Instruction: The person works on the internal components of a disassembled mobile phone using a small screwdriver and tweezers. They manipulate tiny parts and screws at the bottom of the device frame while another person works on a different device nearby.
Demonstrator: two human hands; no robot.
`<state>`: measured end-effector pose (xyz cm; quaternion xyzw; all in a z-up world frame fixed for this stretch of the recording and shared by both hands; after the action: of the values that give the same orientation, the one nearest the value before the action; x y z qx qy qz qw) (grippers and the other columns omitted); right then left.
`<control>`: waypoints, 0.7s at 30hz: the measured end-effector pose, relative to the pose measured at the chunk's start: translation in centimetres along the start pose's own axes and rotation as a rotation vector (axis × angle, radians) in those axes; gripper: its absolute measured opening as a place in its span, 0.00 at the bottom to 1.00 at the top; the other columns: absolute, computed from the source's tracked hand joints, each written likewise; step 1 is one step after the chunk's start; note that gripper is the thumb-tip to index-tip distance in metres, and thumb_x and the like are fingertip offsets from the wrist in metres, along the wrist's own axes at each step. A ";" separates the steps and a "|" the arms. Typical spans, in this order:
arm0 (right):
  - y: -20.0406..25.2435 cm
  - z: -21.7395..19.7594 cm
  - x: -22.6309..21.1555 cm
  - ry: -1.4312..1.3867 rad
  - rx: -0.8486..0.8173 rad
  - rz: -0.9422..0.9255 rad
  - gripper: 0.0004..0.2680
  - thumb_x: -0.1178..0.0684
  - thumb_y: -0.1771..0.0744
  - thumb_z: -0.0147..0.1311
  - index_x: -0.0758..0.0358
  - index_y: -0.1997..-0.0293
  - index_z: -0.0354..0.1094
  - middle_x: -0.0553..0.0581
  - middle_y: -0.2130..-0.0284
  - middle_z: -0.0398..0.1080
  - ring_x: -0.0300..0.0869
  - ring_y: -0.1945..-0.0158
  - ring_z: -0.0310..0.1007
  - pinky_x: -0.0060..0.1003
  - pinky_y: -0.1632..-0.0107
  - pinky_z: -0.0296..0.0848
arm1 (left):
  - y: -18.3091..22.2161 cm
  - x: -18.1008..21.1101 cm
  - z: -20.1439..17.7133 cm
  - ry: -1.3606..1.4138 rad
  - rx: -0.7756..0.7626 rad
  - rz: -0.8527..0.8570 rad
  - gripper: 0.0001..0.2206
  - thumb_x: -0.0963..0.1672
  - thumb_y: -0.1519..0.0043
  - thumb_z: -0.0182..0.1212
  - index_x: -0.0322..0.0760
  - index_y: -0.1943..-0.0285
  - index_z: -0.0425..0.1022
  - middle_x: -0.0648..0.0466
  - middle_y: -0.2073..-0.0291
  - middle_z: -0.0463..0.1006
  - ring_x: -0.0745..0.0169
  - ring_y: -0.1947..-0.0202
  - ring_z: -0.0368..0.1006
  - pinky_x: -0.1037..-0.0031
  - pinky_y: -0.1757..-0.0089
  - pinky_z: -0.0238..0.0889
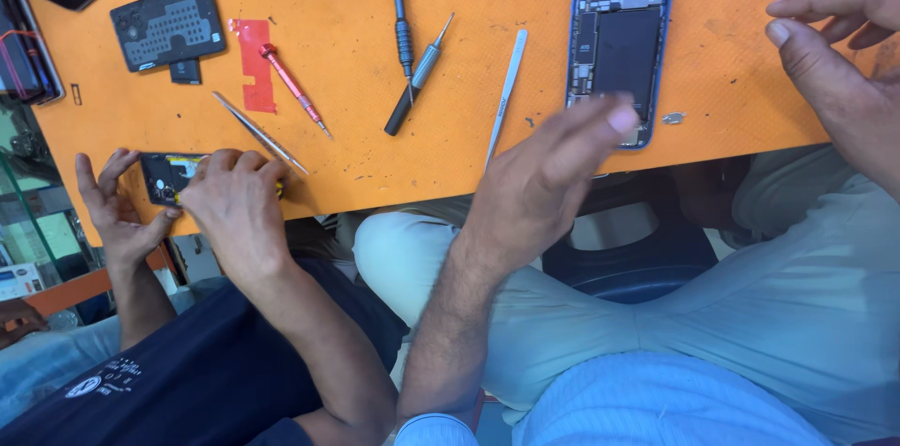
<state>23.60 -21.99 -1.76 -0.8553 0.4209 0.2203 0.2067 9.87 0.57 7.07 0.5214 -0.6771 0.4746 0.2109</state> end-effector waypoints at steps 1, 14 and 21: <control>0.1 -0.2 -0.2 -0.002 0.001 0.000 0.04 0.60 0.25 0.56 0.69 0.46 0.73 0.58 0.54 0.69 0.40 0.54 0.72 0.30 0.51 0.69 | 0.0 0.3 0.0 -0.148 -0.012 0.034 0.29 0.37 0.26 0.64 0.54 0.24 0.51 0.53 0.43 0.76 0.58 0.48 0.79 0.71 0.54 0.76; -0.6 -0.8 -3.5 -0.067 0.009 -0.030 0.05 0.63 0.27 0.59 0.69 0.46 0.75 0.60 0.54 0.69 0.39 0.56 0.72 0.29 0.49 0.71 | -0.2 0.3 0.3 -0.134 -0.036 0.011 0.29 0.36 0.28 0.66 0.53 0.26 0.52 0.51 0.43 0.76 0.58 0.48 0.77 0.75 0.53 0.77; 0.0 0.5 -2.9 -0.097 0.004 -0.052 0.05 0.63 0.28 0.58 0.70 0.47 0.73 0.61 0.55 0.70 0.41 0.56 0.72 0.30 0.50 0.72 | -0.2 0.7 -0.4 -0.182 0.052 0.054 0.31 0.37 0.30 0.69 0.53 0.26 0.52 0.50 0.44 0.74 0.57 0.51 0.78 0.71 0.56 0.76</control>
<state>21.88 -19.88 -0.59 -0.8540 0.3882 0.2553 0.2342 9.72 0.59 7.93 0.5492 -0.6946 0.4484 0.1220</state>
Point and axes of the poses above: each hand's wrist, its own y-axis away from the middle knuckle, its own z-axis out of the palm, x = y × z, the point moved 10 cm from there along -y, towards the middle knuckle
